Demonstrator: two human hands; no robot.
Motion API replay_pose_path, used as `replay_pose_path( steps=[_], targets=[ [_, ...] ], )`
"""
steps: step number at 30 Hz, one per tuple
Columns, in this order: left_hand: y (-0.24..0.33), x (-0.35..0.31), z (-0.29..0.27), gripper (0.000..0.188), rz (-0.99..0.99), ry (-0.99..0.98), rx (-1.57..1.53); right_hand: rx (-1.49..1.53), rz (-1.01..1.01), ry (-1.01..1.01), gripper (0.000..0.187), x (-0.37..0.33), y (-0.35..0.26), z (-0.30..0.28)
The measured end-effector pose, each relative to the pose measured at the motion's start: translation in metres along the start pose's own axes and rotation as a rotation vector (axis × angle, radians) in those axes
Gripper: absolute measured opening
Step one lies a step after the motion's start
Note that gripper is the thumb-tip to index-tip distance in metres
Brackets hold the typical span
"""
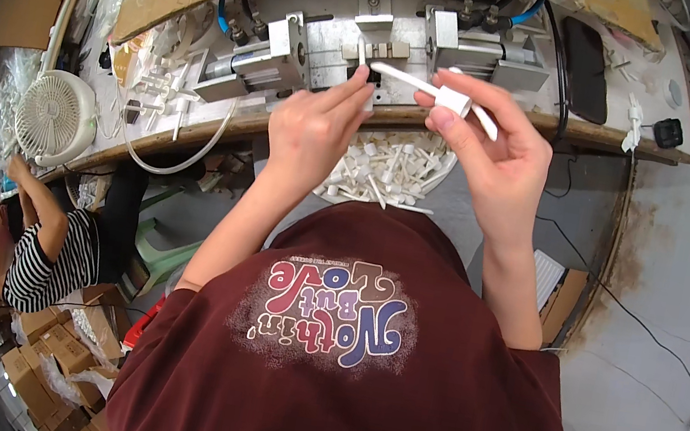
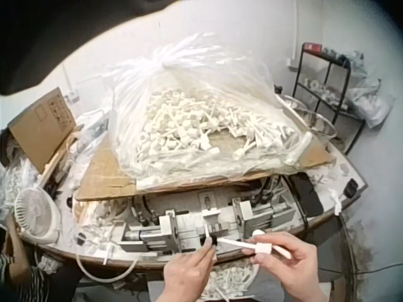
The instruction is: Assembling small white plastic components using a pneumatic jig or fixture.
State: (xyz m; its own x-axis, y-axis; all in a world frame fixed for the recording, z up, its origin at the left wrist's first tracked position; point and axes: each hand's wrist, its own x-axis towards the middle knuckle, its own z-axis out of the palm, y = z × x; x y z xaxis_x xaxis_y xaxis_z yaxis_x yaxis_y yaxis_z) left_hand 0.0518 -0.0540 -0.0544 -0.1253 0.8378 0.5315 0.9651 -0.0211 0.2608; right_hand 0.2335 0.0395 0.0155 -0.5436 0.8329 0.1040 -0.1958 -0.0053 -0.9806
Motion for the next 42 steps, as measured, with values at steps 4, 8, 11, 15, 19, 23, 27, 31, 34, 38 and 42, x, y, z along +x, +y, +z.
replay_pose_path(
  steps=[4,8,11,15,19,23,27,31,34,38,42],
  targets=[
    [-0.004,0.009,0.001,0.026,-0.039,-0.003,-0.024,-0.020,-0.017,0.058,0.027,-0.005,0.006,-0.002],
    [-0.003,0.013,-0.005,0.026,-0.047,-0.035,-0.031,-0.020,-0.034,0.085,0.028,-0.006,0.006,0.003],
    [-0.001,0.013,-0.004,0.027,-0.062,-0.037,-0.034,-0.134,-0.143,0.093,0.029,-0.007,0.015,0.006],
    [-0.003,0.013,-0.005,0.027,-0.059,-0.022,-0.046,-0.620,-0.527,0.036,0.031,-0.003,0.023,0.002],
    [-0.002,0.010,-0.013,0.030,-0.151,-0.090,-0.187,-0.801,-0.740,0.070,0.031,0.003,0.022,0.009],
    [0.018,0.020,-0.043,0.038,-0.391,-0.104,-0.861,-0.806,-0.818,0.032,0.030,0.004,0.032,0.010],
    [0.026,0.023,-0.048,0.039,-0.271,-0.037,-0.855,-0.769,-0.895,-0.060,0.034,0.000,0.038,0.017],
    [0.027,0.021,-0.053,0.035,-0.261,-0.070,-0.778,-0.753,-0.886,-0.090,0.037,0.000,0.041,0.018],
    [0.027,0.020,-0.054,0.033,-0.230,0.007,-0.698,-0.768,-0.858,-0.073,0.036,0.002,0.036,0.020],
    [0.013,0.016,-0.043,0.030,-0.164,0.083,-0.469,-0.745,-0.818,0.022,0.035,0.009,0.036,0.017],
    [0.006,0.010,-0.026,0.026,-0.079,0.011,-0.235,-0.663,-0.669,0.069,0.038,0.008,0.039,0.014]
  ],
)
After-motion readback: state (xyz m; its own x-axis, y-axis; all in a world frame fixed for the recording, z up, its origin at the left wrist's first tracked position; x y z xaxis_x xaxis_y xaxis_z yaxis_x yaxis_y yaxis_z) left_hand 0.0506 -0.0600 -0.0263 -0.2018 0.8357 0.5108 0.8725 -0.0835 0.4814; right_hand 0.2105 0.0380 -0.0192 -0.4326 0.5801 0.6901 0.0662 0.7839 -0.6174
